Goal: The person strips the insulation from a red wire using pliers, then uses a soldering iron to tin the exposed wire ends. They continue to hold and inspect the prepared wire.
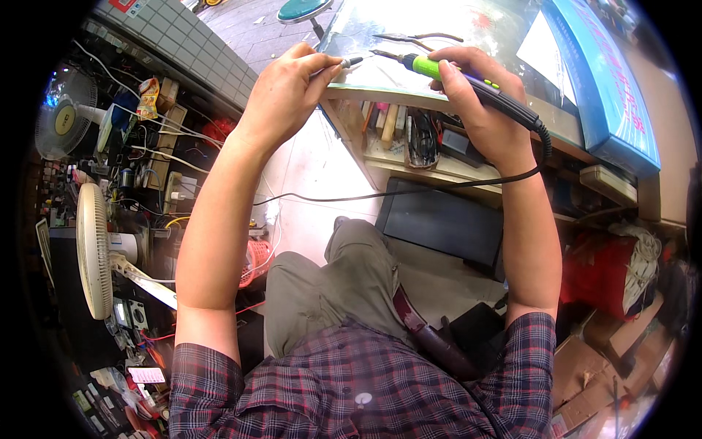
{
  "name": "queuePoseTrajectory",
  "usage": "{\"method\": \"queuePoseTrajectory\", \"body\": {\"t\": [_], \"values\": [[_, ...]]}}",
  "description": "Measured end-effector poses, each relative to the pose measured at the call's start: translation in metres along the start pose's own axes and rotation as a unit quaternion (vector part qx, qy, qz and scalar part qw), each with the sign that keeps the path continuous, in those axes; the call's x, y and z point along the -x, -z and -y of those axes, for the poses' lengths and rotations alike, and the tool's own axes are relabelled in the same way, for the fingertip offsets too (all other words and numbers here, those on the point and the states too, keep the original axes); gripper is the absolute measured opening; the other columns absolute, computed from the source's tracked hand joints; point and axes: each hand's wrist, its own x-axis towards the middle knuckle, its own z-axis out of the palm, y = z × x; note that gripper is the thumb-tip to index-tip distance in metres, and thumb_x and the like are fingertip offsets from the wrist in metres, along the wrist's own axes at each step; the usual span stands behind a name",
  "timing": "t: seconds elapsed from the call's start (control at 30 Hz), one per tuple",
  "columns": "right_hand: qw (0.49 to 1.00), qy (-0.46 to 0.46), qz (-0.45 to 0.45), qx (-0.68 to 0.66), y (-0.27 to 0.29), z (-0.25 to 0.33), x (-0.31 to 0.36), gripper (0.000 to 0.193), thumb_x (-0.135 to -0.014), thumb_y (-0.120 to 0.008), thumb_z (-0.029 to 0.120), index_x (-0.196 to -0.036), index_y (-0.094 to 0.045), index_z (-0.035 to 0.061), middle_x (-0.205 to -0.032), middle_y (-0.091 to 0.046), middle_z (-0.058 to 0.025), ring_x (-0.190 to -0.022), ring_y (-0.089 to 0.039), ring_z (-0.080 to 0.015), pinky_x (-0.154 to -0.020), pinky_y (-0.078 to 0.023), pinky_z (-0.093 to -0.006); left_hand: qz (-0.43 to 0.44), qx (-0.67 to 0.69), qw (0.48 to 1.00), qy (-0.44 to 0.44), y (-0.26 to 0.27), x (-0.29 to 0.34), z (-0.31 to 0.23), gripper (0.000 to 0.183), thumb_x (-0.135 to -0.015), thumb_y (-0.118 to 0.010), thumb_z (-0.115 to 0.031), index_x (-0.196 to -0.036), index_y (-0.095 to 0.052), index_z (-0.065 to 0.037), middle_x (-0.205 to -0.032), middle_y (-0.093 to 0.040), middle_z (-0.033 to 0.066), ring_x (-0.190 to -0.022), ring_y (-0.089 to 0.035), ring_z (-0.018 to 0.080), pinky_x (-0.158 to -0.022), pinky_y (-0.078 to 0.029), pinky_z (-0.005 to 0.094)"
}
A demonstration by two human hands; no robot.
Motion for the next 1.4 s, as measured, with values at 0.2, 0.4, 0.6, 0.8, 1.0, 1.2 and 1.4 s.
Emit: {"method": "queuePoseTrajectory", "body": {"t": [0.2, 0.4, 0.6, 0.8, 1.0, 1.2, 1.4], "values": [[1.0, 0.001, 0.005, 0.001, 0.0011, 0.0015, 0.0011, 0.029, -0.1, -0.069, 0.024, -0.112, -0.078, 0.0001, -0.097, -0.079, -0.0146, -0.085, -0.078, -0.0202, -0.078, -0.061, -0.0307, -0.001, 0.001, 1.0, 0.003, -0.0009, 0.0006, 0.0004, 0.03, -0.11, -0.066, -0.025, -0.128, -0.08, -0.005, -0.103, -0.07, 0.0109, -0.093, -0.071, 0.0255, -0.085, -0.055, 0.039], [1.0, 0.002, 0.01, 0.019, 0.0019, 0.0022, 0.0013, 0.029, -0.101, -0.069, 0.026, -0.111, -0.079, 0.0006, -0.096, -0.079, -0.0145, -0.084, -0.078, -0.0207, -0.078, -0.061, -0.0309, 0.0, 0.003, 1.0, 0.001, 0.0, 0.0, -0.0002, 0.03, -0.11, -0.066, -0.024, -0.128, -0.08, -0.005, -0.104, -0.071, 0.0107, -0.093, -0.071, 0.0252, -0.085, -0.056, 0.039], [1.0, -0.007, 0.013, 0.015, 0.0023, 0.0043, 0.0017, 0.029, -0.101, -0.069, 0.026, -0.112, -0.078, 0.0007, -0.096, -0.079, -0.0144, -0.084, -0.078, -0.0203, -0.079, -0.061, -0.0309, -0.002, -0.004, 1.0, 0.004, -0.0004, 0.0004, -0.0005, 0.03, -0.11, -0.066, -0.025, -0.127, -0.081, -0.005, -0.104, -0.071, 0.0107, -0.093, -0.072, 0.0248, -0.085, -0.056, 0.0388], [1.0, -0.009, 0.013, 0.018, 0.0028, 0.0053, 0.0021, 0.029, -0.101, -0.069, 0.026, -0.112, -0.078, 0.0006, -0.097, -0.079, -0.0148, -0.085, -0.078, -0.0202, -0.079, -0.061, -0.0307, -0.001, -0.003, 1.0, 0.005, -0.0006, -0.0004, -0.0008, 0.03, -0.11, -0.066, -0.025, -0.126, -0.081, -0.005, -0.105, -0.072, 0.0107, -0.092, -0.072, 0.0242, -0.084, -0.057, 0.0377], [1.0, 0.002, 0.004, 0.013, 0.0019, 0.0016, 0.0023, 0.029, -0.101, -0.069, 0.026, -0.112, -0.078, 0.0007, -0.096, -0.079, -0.0147, -0.084, -0.077, -0.0206, -0.079, -0.061, -0.0304, -0.001, -0.003, 1.0, 0.007, -0.0017, 0.0001, 0.0006, 0.03, -0.11, -0.066, -0.024, -0.127, -0.081, -0.004, -0.105, -0.072, 0.0109, -0.092, -0.072, 0.0245, -0.084, -0.056, 0.0377], [1.0, -0.005, 0.009, 0.02, 0.0022, 0.0053, 0.002, 0.027, -0.1, -0.069, 0.023, -0.112, -0.078, 0.0007, -0.095, -0.078, -0.0153, -0.082, -0.077, -0.02, -0.077, -0.06, -0.0306, -0.003, -0.002, 1.0, 0.001, -0.0011, -0.0006, 0.001, 0.03, -0.111, -0.066, -0.024, -0.127, -0.081, -0.004, -0.105, -0.072, 0.0115, -0.092, -0.072, 0.0253, -0.084, -0.056, 0.0382], [1.0, 0.006, -0.002, 0.017, 0.0, 0.0019, 0.003, 0.026, -0.098, -0.07, 0.023, -0.11, -0.078, 0.0011, -0.094, -0.078, -0.0154, -0.08, -0.077, -0.0213, -0.076, -0.06, -0.0314, -0.005, -0.005, 1.0, -0.001, -0.0018, -0.0001, 0.001, 0.03, -0.111, -0.065, -0.023, -0.127, -0.08, -0.004, -0.104, -0.071, 0.0119, -0.093, -0.072, 0.0258, -0.084, -0.056, 0.0389]]}}
